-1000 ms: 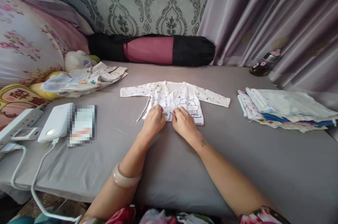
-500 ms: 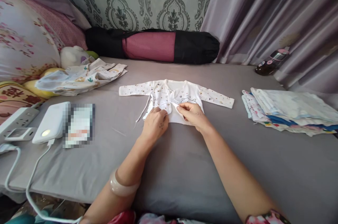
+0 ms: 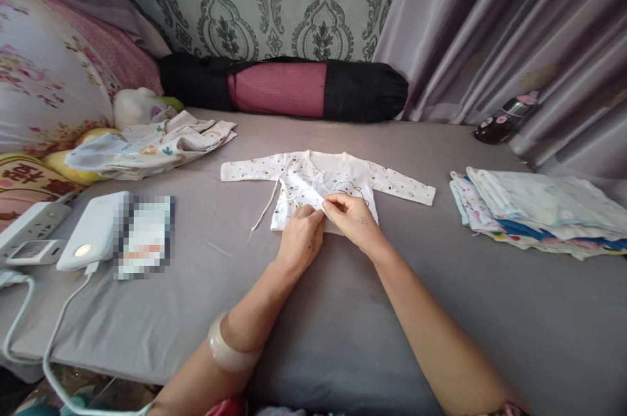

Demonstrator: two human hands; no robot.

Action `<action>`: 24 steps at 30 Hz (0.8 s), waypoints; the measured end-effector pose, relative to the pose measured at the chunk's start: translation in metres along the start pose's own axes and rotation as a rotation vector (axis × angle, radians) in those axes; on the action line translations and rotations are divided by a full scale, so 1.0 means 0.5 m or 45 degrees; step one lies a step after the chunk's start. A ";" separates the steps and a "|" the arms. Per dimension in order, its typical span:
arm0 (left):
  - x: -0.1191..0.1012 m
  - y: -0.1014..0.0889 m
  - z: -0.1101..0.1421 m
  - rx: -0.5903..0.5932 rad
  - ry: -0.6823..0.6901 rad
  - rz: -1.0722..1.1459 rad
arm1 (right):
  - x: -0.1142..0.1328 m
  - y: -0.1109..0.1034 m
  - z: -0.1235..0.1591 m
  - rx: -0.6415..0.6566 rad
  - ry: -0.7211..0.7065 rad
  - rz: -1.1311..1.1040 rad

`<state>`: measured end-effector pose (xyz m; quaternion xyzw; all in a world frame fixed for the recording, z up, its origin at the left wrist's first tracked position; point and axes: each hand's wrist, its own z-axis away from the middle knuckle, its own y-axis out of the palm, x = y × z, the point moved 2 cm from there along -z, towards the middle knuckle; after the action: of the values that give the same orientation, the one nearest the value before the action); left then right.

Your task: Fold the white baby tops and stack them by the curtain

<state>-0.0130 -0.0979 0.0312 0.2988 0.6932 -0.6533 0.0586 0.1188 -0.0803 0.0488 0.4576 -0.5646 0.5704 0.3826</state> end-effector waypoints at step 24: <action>0.103 -0.061 0.002 -0.094 -0.577 -0.343 | -0.010 -0.021 -0.135 0.151 0.078 0.405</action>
<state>-0.0703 -0.0802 0.0334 0.0478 0.7192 -0.6797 0.1357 0.1241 -0.0120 0.0507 0.3667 -0.5833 0.6698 0.2770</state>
